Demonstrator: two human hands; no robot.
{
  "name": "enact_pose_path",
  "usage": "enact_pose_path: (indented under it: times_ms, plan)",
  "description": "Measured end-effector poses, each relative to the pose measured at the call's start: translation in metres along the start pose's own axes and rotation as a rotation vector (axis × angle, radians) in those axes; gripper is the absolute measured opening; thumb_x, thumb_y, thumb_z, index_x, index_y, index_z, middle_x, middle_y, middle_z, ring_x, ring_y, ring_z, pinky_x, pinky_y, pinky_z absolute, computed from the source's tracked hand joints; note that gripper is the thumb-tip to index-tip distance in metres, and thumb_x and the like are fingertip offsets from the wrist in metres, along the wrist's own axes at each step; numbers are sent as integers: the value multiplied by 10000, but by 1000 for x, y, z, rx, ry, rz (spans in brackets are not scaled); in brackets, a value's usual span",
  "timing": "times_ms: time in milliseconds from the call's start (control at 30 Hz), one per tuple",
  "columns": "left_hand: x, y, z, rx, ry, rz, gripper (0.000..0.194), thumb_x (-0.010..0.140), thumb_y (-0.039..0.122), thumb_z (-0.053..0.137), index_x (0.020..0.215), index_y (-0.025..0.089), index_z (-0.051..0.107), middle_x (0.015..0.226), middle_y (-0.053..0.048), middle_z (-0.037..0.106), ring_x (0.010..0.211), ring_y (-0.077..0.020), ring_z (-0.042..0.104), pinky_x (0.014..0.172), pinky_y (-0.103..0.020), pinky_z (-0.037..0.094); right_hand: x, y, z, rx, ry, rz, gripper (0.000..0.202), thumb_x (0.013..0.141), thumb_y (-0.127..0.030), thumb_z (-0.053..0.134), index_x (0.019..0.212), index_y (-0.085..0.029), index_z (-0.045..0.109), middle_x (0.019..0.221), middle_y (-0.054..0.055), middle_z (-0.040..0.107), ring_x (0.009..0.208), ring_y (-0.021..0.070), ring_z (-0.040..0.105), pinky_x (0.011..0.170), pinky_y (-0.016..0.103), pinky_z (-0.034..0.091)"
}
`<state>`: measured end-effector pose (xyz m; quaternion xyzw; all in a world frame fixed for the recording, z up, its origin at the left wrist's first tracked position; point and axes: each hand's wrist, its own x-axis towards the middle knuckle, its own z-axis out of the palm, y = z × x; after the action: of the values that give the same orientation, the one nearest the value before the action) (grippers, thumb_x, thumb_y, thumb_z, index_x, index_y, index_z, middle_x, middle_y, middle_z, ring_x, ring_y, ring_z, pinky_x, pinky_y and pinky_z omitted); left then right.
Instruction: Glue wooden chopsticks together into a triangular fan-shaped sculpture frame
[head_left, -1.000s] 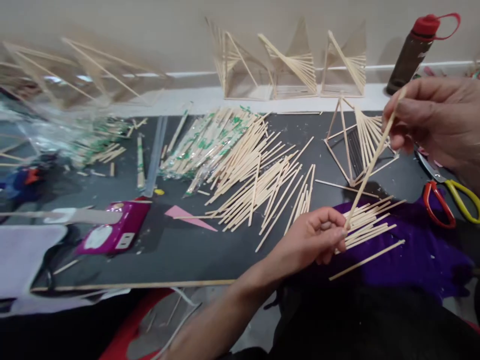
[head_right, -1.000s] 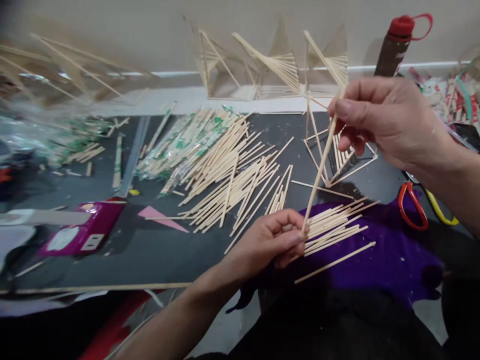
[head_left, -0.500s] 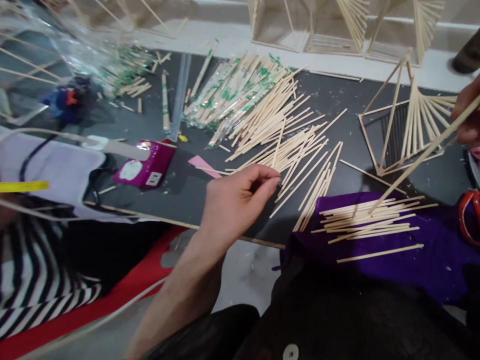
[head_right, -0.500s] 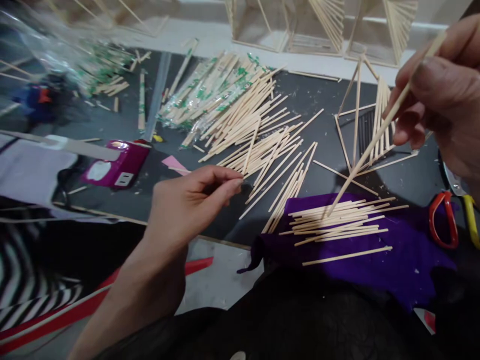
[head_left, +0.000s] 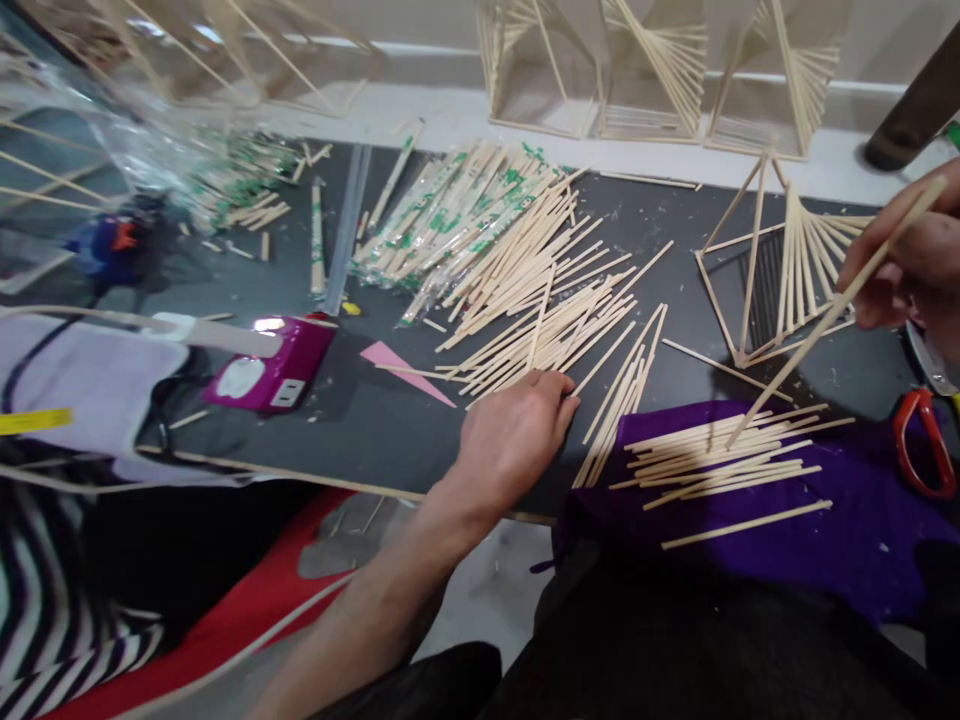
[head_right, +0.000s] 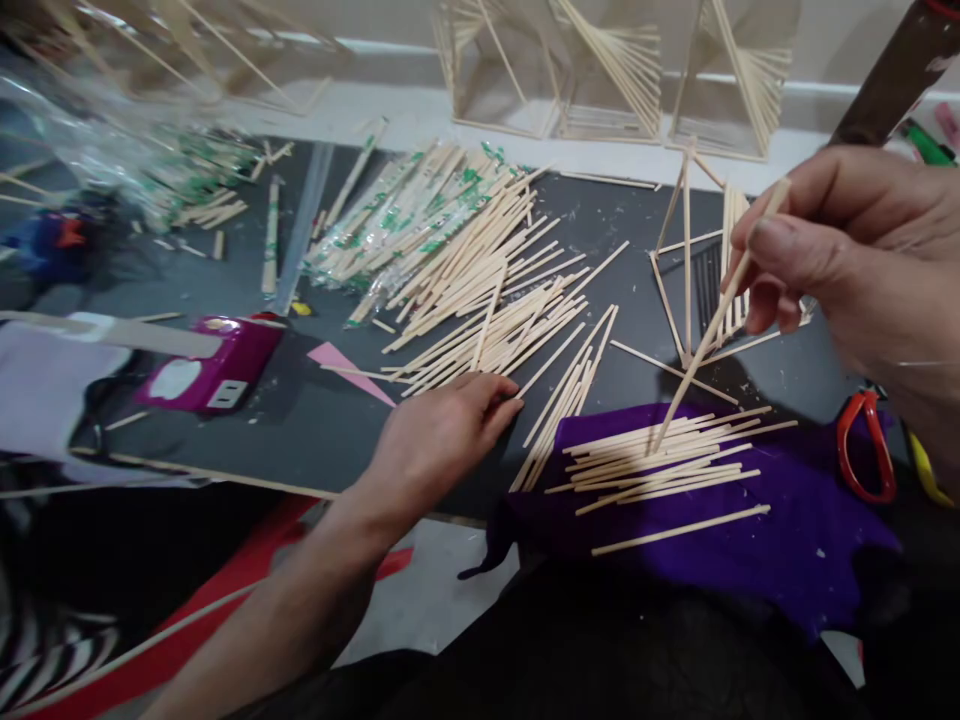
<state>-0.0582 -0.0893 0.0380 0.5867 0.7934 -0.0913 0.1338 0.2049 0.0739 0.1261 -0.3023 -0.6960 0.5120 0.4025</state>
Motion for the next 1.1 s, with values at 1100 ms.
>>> enact_pose_path:
  times_ms: [1100]
  plan:
    - [53,53,4,-1195,373,519,212,834,237,595,711,203,764,798,-23,755,621,-119,670,497,-188,543,25,16,61,-398,-226,-256,232,927,-311,533,842,-133,654,653,1,635,601,76,553,610,238,419]
